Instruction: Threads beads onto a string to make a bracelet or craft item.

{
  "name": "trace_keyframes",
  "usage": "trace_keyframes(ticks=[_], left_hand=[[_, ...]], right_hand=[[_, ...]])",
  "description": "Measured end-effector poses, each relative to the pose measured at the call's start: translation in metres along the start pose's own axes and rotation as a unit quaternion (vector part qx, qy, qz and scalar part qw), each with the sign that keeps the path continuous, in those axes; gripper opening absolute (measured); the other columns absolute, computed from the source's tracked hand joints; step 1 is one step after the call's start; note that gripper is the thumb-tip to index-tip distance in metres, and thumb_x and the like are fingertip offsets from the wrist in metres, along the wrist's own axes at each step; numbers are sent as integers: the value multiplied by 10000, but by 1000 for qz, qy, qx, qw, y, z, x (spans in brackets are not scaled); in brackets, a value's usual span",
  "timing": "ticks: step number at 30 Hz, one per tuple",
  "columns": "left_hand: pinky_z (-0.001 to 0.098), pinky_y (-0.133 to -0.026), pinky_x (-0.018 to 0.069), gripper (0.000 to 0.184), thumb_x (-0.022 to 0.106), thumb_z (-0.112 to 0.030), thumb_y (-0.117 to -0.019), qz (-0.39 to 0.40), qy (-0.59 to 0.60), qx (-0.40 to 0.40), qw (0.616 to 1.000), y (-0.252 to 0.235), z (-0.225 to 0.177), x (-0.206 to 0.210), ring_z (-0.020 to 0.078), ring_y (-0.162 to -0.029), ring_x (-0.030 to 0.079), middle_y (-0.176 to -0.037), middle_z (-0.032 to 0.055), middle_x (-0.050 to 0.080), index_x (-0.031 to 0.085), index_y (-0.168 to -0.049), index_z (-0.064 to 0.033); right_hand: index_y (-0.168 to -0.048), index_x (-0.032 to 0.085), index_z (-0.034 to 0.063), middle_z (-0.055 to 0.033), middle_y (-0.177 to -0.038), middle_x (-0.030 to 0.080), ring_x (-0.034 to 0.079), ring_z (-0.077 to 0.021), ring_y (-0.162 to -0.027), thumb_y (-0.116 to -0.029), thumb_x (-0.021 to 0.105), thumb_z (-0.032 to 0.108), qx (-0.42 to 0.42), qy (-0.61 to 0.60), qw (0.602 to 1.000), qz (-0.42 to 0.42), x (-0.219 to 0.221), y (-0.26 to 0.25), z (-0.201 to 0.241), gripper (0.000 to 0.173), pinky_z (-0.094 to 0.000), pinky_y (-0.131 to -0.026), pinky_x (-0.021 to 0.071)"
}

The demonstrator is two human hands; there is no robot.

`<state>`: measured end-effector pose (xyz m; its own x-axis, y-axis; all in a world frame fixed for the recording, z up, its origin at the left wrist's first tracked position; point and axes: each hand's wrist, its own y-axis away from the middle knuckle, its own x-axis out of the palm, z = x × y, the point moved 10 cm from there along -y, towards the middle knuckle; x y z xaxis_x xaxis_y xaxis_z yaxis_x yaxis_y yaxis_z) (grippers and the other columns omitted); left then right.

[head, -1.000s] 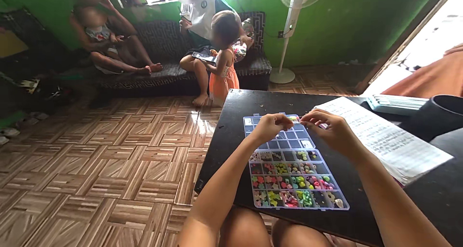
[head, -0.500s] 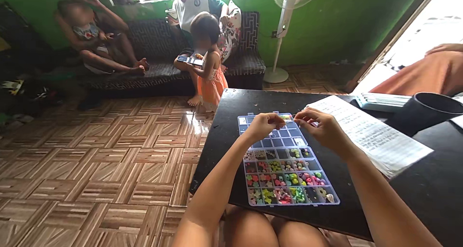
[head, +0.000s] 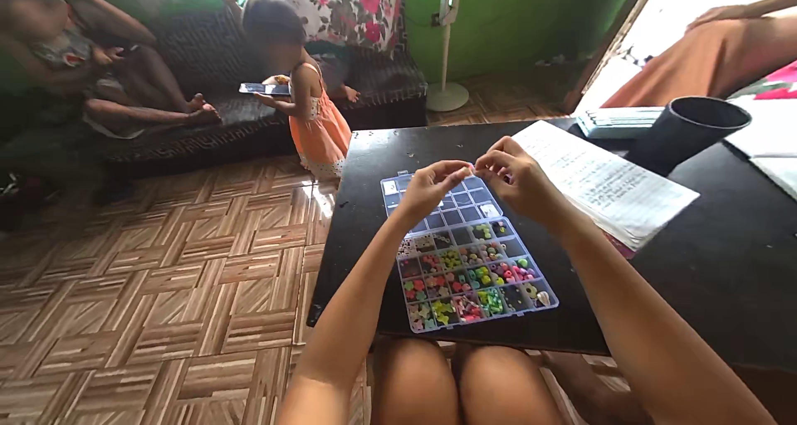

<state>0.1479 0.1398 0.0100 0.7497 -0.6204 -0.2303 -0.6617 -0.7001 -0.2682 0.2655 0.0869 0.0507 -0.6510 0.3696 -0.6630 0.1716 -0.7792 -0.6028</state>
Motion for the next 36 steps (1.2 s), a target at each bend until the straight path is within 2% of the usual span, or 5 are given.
trace_keyframes(ticks=[4, 8, 23, 30, 36], left_hand=[[256, -859, 546, 239, 575, -14, -1016, 7, 27, -28, 999, -6, 3, 6, 68, -897, 652, -1046, 107, 692, 624, -1231, 79], [215, -800, 541, 206, 564, -33, -1025, 9, 38, -26, 999, -7, 0, 5, 27, -804, 632, -931, 56, 679, 638, -1164, 99], [201, -805, 510, 201, 627, -82, -1003, 35, -2, -31, 999, -4, 3, 7, 14, -838, 598, -1021, 74, 669, 659, -1112, 83], [190, -796, 513, 198, 625, -87, -1006, 36, 5, -36, 999, -3, 6, 6, 0, -828, 601, -1005, 51, 667, 652, -1114, 76], [192, -799, 518, 192, 624, -82, -1006, 41, -1, -27, 999, -4, 5, 6, 7, -835, 611, -994, 60, 675, 654, -1106, 80]], right_hand=[[-1010, 662, -56, -192, -1037, 577, 608, -233, -827, -976, 590, 41, 18, 0, 1000, 8, 6, -1, -4, 125, -364, -705, 543], [-1063, 635, -105, -267, -1078, 602, 643, -317, -896, -1015, 534, 40, 30, 7, 999, 30, 15, 1, -3, 183, -422, -787, 559], [-1054, 600, -113, -249, -1095, 586, 646, -226, -865, -988, 495, -26, 13, -3, 1000, 7, 10, 1, 7, 152, -306, -759, 562], [-1057, 555, -128, -154, -1002, 600, 617, -87, -805, -954, 422, -54, 43, -124, 990, -48, -1, -1, 5, 184, -222, -741, 537], [-1120, 485, -20, -25, -1057, 651, 661, -32, -758, -1068, 342, 63, 148, -322, 929, -102, -11, 3, -12, 173, -212, -694, 577]])
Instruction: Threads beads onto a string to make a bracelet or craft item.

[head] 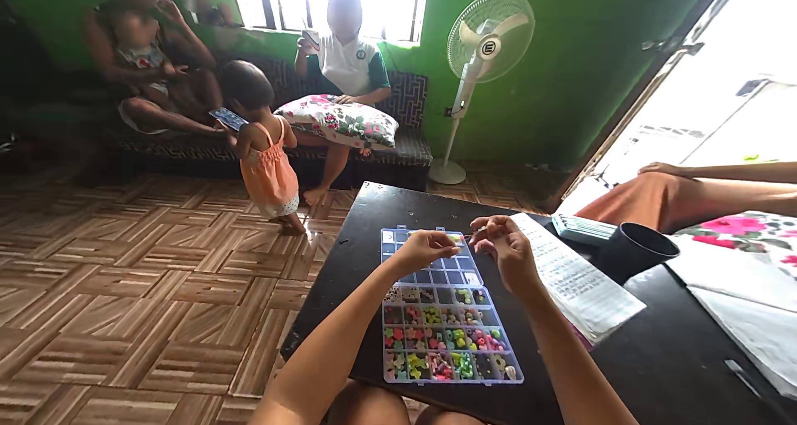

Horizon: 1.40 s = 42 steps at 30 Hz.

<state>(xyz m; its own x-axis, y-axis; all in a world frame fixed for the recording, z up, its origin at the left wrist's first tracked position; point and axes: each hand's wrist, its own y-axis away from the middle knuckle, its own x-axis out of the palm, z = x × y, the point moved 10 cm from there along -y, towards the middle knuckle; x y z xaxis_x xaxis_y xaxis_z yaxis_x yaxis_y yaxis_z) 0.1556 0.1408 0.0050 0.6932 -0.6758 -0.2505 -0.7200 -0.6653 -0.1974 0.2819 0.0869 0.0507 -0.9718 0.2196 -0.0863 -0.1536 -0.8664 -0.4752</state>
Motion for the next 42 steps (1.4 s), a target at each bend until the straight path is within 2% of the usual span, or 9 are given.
trace_keyframes(ticks=[5, 8, 13, 17, 22, 28, 32, 35, 42], left_hand=[[210, -820, 535, 171, 605, -45, -1005, -9, 26, 12, 1000, 1, -1, -2, 21, -841, 637, -952, 51, 687, 646, -1100, 92], [244, -844, 552, 197, 581, -51, -1017, -28, 4, 8, 1000, 4, -3, -4, 46, -846, 659, -958, 75, 698, 640, -1119, 107], [225, -769, 566, 152, 587, -48, -1008, -55, -35, 7, 998, 4, -2, -7, 20, -774, 658, -887, -1, 695, 654, -1092, 59], [183, -737, 558, 138, 583, -52, -999, -58, -41, 38, 997, 3, -4, -9, -12, -741, 651, -862, -62, 704, 687, -1061, 12], [169, -746, 557, 157, 579, -47, -1009, -61, -81, 25, 995, 3, 0, -11, -16, -749, 658, -873, -37, 715, 694, -1077, 34], [185, -742, 553, 154, 584, -56, -999, -38, -197, 66, 977, 4, 3, -9, 12, -766, 672, -881, 29, 728, 686, -1060, 43], [441, -860, 552, 140, 659, -59, -951, -18, -326, 147, 934, 8, -7, -5, 271, -919, 710, -962, 185, 734, 736, -974, 55], [471, -866, 548, 119, 679, -29, -931, -32, -346, 158, 924, 9, -8, -16, 313, -923, 698, -962, 214, 714, 737, -965, 70], [545, -881, 545, 127, 642, 46, -944, -44, -401, 105, 909, 11, 2, -41, 378, -931, 704, -992, 241, 710, 735, -1026, 74]], right_hand=[[-1104, 480, 62, 1, -960, 734, 698, -56, -742, -1108, 285, 114, 58, -126, 986, -92, -25, -1, 0, 202, -206, -676, 579], [-1116, 501, 54, 38, -857, 677, 675, -51, -749, -1109, 281, 117, 74, -145, 977, -136, -34, 0, 3, 229, -226, -707, 578], [-1162, 489, 33, 14, -822, 575, 603, -72, -706, -1114, 323, 129, 102, -202, 950, -214, -54, 0, -18, 198, -271, -720, 555], [-1152, 517, 52, 17, -813, 573, 586, -64, -689, -1118, 362, 160, 104, -242, 927, -268, -75, 2, -33, 192, -253, -711, 540], [-1151, 513, 29, 7, -780, 559, 583, -69, -653, -1113, 384, 137, 99, -258, 911, -305, -83, 4, -30, 173, -243, -697, 546], [-1224, 482, -7, -38, -847, 580, 595, -82, -698, -1119, 362, 137, 135, -195, 940, -246, -62, 2, -29, 215, -254, -724, 542], [-1283, 476, -36, -108, -1022, 621, 616, -100, -756, -1122, 360, 142, 156, -100, 959, -215, -53, 4, -30, 266, -261, -724, 534], [-1256, 498, -42, -124, -1074, 604, 608, -102, -771, -1117, 375, 129, 144, -44, 968, -202, -54, 1, -26, 253, -257, -722, 529], [-1181, 577, -111, -264, -1224, 581, 635, -287, -1045, -1053, 483, 25, 87, 124, 982, -113, -39, -7, -23, 209, -382, -913, 528]])
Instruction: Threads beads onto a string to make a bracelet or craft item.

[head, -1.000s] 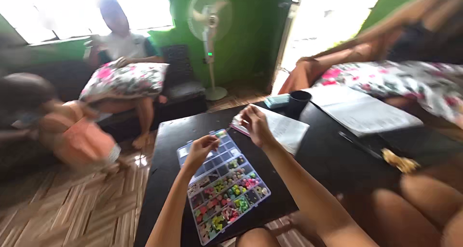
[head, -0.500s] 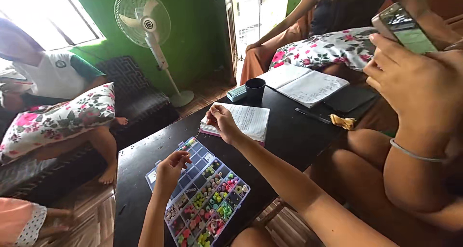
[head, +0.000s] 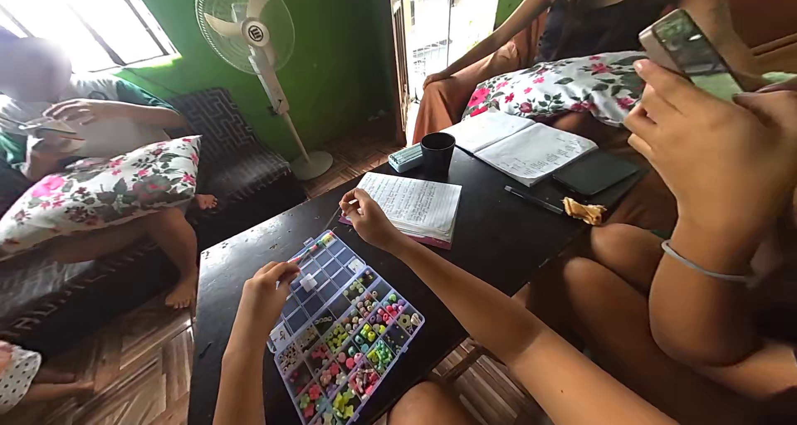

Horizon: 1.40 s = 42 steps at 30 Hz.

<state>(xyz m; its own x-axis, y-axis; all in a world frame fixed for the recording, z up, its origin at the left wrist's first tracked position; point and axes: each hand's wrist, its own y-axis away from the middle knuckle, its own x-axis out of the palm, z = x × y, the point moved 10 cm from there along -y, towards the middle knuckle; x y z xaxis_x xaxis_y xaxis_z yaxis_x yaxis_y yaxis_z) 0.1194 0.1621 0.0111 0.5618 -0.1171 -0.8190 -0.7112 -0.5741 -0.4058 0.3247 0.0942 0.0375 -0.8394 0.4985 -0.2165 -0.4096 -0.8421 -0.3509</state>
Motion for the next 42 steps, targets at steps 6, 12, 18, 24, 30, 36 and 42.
trace_keyframes(ticks=[6, 12, 18, 24, 30, 36, 42], left_hand=[[563, -870, 527, 158, 689, -59, -952, 46, 1, -12, 999, -2, -4, 9, 393, -933, 693, -1004, 234, 710, 741, -1050, 53], [485, -1007, 497, 337, 671, -157, -970, -24, 114, -11, 993, -7, -22, -3, 334, -1166, 645, -1229, 233, 673, 671, -1224, 66], [191, -913, 538, 187, 560, -11, -1010, -43, 381, -85, 920, -8, -38, 9, 1, -979, 670, -1047, 24, 730, 655, -1152, 66], [186, -832, 560, 111, 597, 44, -967, -60, 408, -84, 907, -7, -34, 8, 4, -845, 683, -878, -53, 731, 686, -1014, -1], [194, -819, 557, 81, 604, 7, -974, -82, 389, -92, 913, -6, -25, 1, 12, -834, 674, -866, -48, 713, 678, -1003, -8], [198, -813, 566, 89, 575, 6, -992, -94, 398, -93, 908, -6, -22, -3, 16, -822, 681, -857, -51, 710, 662, -1008, -7], [247, -864, 568, 142, 596, -33, -998, -59, 382, -95, 918, -9, -29, 3, 40, -876, 683, -947, 18, 722, 662, -1075, 66]], right_hand=[[-1136, 605, -118, -262, -1212, 574, 628, -267, -1038, -1016, 509, -17, -58, 47, 997, 35, 9, 3, 13, 184, -340, -877, 536], [-1058, 676, -61, -236, -1200, 625, 595, -368, -1153, -1001, 549, 23, -221, 154, 956, 117, 40, 22, 36, 163, -475, -1008, 478], [-1061, 663, -47, -240, -1225, 625, 592, -393, -1172, -994, 549, 26, -266, 173, 935, 159, 59, 38, 48, 151, -514, -991, 470], [-1069, 644, -52, -243, -1242, 617, 585, -391, -1190, -990, 531, 0, -262, 179, 932, 176, 64, 41, 46, 148, -510, -988, 462], [-1076, 631, -59, -231, -1241, 621, 597, -368, -1185, -1018, 500, 25, -256, 173, 938, 157, 60, 36, 44, 166, -487, -1004, 472], [-1101, 618, -61, -227, -1237, 619, 600, -356, -1177, -1038, 481, 56, -241, 177, 940, 167, 63, 36, 43, 191, -483, -993, 473], [-1145, 671, -36, -196, -1255, 645, 629, -329, -1180, -1038, 559, 200, -238, 204, 935, 167, 63, 36, 26, 283, -517, -1021, 495]])
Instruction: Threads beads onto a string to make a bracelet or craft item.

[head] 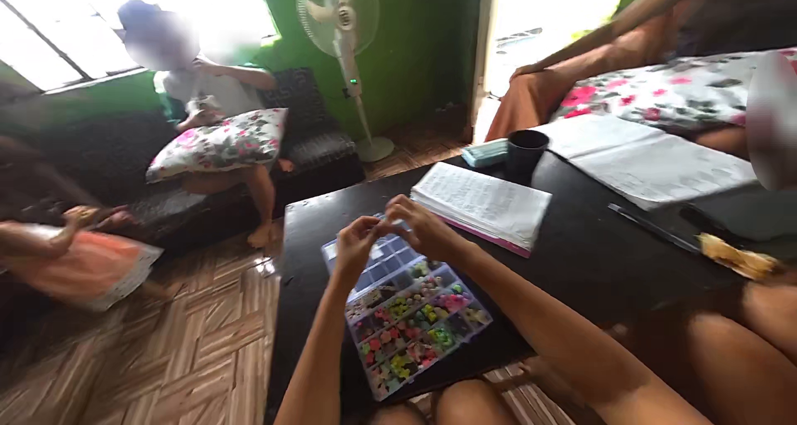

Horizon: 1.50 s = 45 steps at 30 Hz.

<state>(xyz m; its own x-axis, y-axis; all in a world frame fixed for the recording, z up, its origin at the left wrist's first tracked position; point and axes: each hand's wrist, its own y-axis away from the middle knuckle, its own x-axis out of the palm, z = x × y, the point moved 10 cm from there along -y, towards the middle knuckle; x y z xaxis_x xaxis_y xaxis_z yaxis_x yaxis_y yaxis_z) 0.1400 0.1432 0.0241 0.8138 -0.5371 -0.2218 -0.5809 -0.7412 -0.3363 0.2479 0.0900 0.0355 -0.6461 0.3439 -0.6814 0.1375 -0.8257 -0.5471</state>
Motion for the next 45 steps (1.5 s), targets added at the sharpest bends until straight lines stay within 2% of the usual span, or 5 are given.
trace_keyframes(ticks=[3, 9, 34, 43, 45], left_hand=[[258, -853, 575, 163, 601, -29, -991, 11, -2, 20, 1000, -1, 0, 3, 58, -876, 685, -962, 66, 717, 661, -1071, 99], [261, -830, 546, 175, 577, 26, -992, 20, 4, 16, 1000, 1, -6, 0, 99, -858, 658, -970, 163, 691, 641, -1098, 150], [199, -787, 521, 155, 578, -12, -1013, 54, 37, -12, 998, 0, -1, 10, 25, -816, 617, -927, 83, 670, 634, -1075, 119], [200, -798, 527, 159, 567, -8, -1017, 53, 41, -14, 998, -1, -1, 9, 22, -826, 622, -941, 79, 671, 633, -1092, 116], [196, -795, 524, 156, 569, -7, -1015, 51, 39, -15, 998, -1, -1, 8, 18, -823, 619, -941, 74, 670, 635, -1092, 112]], right_hand=[[-1028, 700, -15, -189, -1161, 674, 661, -335, -1094, -1022, 540, 132, -57, 18, 998, -23, 1, 1, 2, 218, -528, -948, 538], [-986, 694, -46, -236, -1089, 671, 673, -409, -968, -999, 532, 111, -87, 29, 994, -55, -7, 0, 13, 226, -608, -819, 528], [-937, 692, -20, -208, -1061, 679, 659, -324, -908, -968, 515, 196, -90, 39, 989, -109, -26, 5, 17, 281, -478, -766, 522], [-1117, 707, -23, -237, -1140, 659, 665, -339, -876, -1006, 522, 301, -67, 50, 993, -82, -24, 3, 9, 389, -501, -756, 543], [-1071, 714, -19, -223, -1128, 670, 668, -338, -875, -1012, 538, 269, -77, 49, 993, -73, -20, 3, 10, 343, -514, -756, 536]])
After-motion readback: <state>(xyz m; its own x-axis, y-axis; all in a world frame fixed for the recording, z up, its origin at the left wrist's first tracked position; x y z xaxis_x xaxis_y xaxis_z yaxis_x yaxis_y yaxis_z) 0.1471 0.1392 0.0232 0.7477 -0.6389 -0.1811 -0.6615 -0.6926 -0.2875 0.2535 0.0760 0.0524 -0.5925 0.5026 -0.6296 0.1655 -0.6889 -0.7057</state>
